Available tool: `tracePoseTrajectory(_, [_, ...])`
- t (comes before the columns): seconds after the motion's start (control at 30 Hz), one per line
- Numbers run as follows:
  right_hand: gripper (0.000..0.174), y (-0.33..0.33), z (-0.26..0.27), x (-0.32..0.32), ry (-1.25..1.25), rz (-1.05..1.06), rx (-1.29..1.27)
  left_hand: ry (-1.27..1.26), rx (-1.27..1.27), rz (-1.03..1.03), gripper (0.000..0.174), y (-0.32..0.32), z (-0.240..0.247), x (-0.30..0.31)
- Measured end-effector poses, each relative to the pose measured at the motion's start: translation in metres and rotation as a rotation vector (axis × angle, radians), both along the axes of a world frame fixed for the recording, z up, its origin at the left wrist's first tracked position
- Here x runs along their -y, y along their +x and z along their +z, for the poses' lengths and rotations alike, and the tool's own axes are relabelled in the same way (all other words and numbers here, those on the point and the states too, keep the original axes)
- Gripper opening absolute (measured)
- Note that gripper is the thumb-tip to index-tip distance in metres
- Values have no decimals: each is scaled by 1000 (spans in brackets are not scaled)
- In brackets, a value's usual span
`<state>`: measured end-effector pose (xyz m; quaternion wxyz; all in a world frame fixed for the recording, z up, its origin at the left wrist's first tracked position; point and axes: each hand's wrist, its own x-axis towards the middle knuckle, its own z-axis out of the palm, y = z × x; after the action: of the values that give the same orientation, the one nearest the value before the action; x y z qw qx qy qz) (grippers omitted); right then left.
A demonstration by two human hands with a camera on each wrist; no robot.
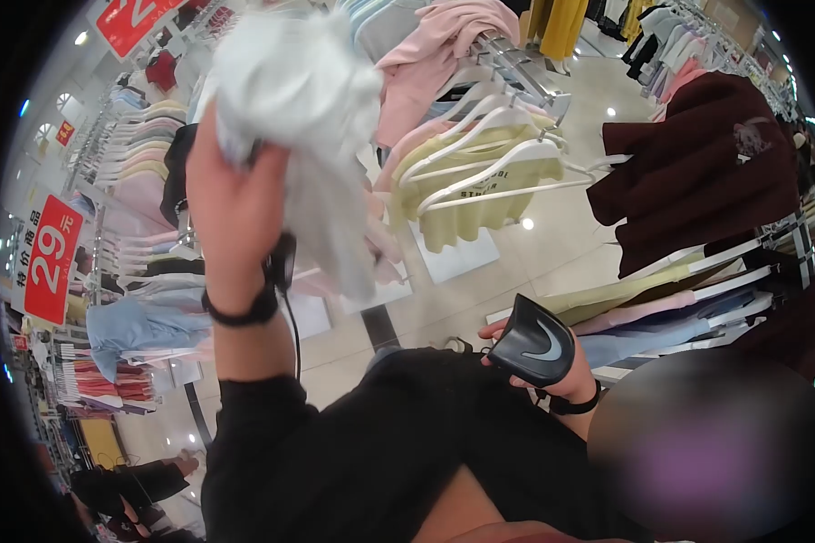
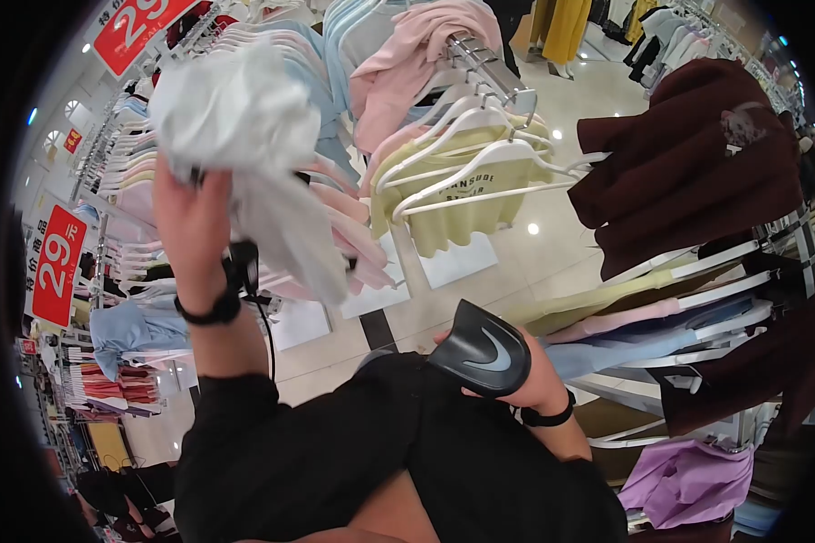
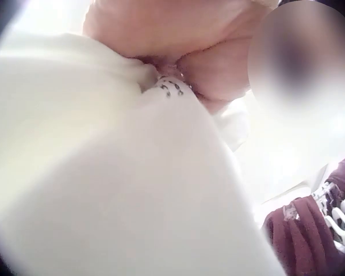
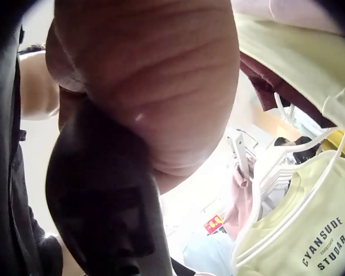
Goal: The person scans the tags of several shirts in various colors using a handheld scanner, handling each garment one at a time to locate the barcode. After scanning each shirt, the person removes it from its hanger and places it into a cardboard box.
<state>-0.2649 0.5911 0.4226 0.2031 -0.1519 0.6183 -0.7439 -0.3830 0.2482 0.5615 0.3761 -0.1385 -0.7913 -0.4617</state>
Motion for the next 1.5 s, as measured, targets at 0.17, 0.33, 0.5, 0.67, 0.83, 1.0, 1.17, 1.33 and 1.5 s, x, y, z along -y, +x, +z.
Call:
tracePoseTrajectory(0.17, [54,11,2,-25,-77,-140,56,-308,-244,110,49,-112,36,-59])
tracePoseTrajectory(0.33, [54,31,-6,-41,-107,-278,58,-261,-516,-41,45,-188,40,-139])
tracePoseTrajectory(0.5, [54,44,-8,-45,-103,-352,40,-520,-164,-211,48,-261,-31,-176])
tracePoseTrajectory(0.67, [55,44,-13,-45,-144,-368,99,-508,-88,-243,47,-271,-66,-172])
tracePoseTrajectory(0.83, [65,33,-17,-42,-122,-356,104,-508,-129,-217,48,-250,-63,-157])
tracePoseTrajectory(1.0, [52,15,-30,-39,-4,-319,74,-399,-208,-254,33,-162,-51,-130])
tracePoseTrajectory(1.17, [49,-3,-63,-33,384,-248,35,-399,279,-662,17,-32,-134,-87])
tracePoseTrajectory(1.33, [49,-16,-74,-18,300,-106,180,-462,973,-427,22,75,-261,-9])
tracePoseTrajectory(1.5, [29,-38,-100,6,345,-45,225,-149,1322,59,27,178,-332,74])
